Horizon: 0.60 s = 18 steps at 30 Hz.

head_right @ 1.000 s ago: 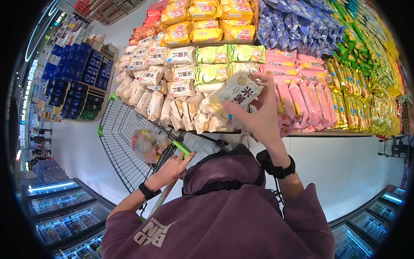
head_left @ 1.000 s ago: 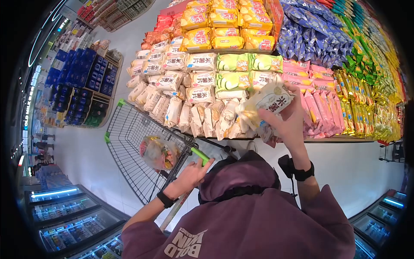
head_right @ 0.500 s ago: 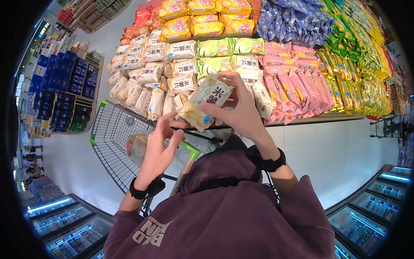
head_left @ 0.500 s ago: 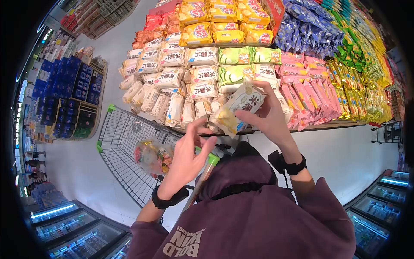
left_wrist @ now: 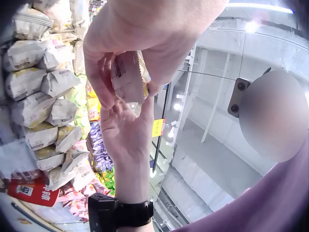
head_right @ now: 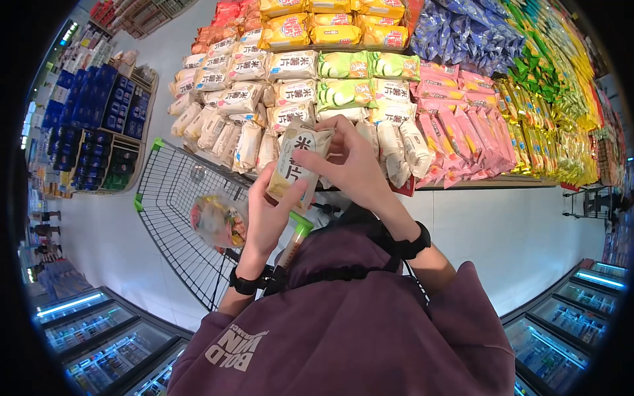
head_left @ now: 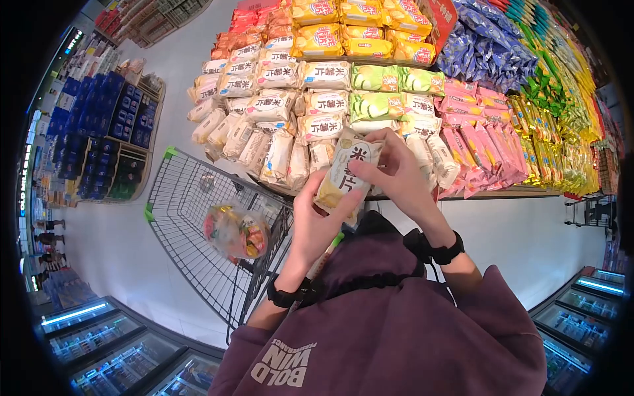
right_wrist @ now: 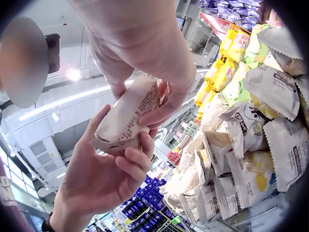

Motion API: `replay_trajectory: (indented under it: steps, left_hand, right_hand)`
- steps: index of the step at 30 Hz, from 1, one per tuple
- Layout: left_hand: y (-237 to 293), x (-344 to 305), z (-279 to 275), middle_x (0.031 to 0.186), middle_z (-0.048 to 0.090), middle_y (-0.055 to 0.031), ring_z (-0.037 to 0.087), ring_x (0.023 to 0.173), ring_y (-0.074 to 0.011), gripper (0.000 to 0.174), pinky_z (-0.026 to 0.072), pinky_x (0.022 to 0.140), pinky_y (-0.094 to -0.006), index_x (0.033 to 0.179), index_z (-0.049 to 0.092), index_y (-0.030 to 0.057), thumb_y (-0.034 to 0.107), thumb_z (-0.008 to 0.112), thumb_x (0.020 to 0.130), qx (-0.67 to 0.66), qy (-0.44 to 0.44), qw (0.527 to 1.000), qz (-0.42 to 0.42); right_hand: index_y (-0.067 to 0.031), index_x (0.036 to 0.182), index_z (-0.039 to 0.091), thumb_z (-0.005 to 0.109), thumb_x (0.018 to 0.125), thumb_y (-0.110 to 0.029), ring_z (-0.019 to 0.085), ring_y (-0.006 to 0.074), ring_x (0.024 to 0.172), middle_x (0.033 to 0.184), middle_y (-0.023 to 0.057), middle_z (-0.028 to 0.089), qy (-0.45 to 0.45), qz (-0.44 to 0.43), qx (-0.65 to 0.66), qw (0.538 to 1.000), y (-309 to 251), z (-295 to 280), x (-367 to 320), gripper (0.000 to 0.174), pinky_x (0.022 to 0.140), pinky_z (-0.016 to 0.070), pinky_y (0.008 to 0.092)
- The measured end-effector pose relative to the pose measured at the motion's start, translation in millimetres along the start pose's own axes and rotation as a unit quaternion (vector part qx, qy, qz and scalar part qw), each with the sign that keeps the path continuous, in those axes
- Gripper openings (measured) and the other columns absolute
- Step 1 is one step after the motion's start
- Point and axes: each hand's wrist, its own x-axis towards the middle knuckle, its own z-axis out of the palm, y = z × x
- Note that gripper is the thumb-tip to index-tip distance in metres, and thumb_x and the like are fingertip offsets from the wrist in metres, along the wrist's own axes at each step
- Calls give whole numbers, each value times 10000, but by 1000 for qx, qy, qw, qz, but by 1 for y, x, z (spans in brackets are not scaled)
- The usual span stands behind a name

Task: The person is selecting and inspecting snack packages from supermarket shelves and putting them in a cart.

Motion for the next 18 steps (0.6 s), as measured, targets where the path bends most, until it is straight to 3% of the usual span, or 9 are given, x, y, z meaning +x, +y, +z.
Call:
replay_trajectory:
  steps: [3, 6, 9, 12, 15, 17, 18]
  left_hand:
    - [1, 0, -4, 1007, 674, -41, 627, 885, -66, 341, 526, 749, -232, 1158, 608, -5, 63, 750, 856, -2, 3, 1000, 9]
    - [2, -3, -5, 1025, 678, -45, 629, 914, -76, 375, 523, 786, -246, 1163, 612, -5, 61, 772, 831, 35, 0, 998, 56]
    - [6, -6, -7, 1037, 683, -50, 631, 937, -90, 419, 521, 824, -264, 1177, 611, -4, 61, 791, 805, 99, -2, 991, 87]
    - [7, -7, -9, 1055, 686, -62, 634, 962, -105, 462, 518, 849, -276, 1190, 608, -4, 64, 809, 780, 120, -13, 988, 98]
    - [7, -8, -7, 1099, 677, -80, 633, 999, -124, 519, 515, 871, -287, 1205, 602, -3, 73, 833, 746, 118, -13, 990, 78]
    - [7, -7, -1, 1134, 668, -92, 633, 1025, -137, 572, 517, 881, -295, 1212, 600, 0, 92, 861, 711, 109, 16, 991, 73]
    - [6, -8, 3, 1159, 649, -97, 625, 1052, -144, 581, 510, 902, -299, 1216, 598, -5, 67, 855, 700, 120, 19, 986, 117]
  right_hand:
    - [-73, 1327, 483, 798, 833, -211, 636, 97, 869, 981, 56, 658, -18, 24, -16, 999, -7, -1, -2, 602, 734, 517, 244]
    - [-90, 1361, 471, 806, 818, -186, 620, 103, 982, 1136, 86, 632, -63, -41, 5, 997, -1, -7, 1, 645, 752, 514, 242]
    - [-112, 1387, 464, 829, 784, -159, 589, 120, 1074, 1233, 87, 594, -135, -20, 39, 990, -3, -18, 0, 706, 782, 510, 256]
    - [-112, 1381, 470, 850, 753, -148, 571, 137, 1112, 1223, 76, 602, -166, -42, 7, 985, -11, -25, -2, 735, 812, 503, 267]
    - [-74, 1379, 445, 825, 744, -60, 593, 183, 1165, 1352, 113, 553, -169, -57, -20, 984, -8, -31, -5, 740, 929, 531, 321]
    - [-85, 1342, 458, 835, 737, -71, 599, 157, 1134, 1300, 86, 565, -133, -15, -34, 990, -18, -28, -8, 713, 898, 534, 304]
    - [-91, 1323, 465, 840, 733, -76, 601, 144, 1118, 1274, 72, 571, -115, 4, -40, 993, -21, -25, -9, 699, 882, 535, 295]
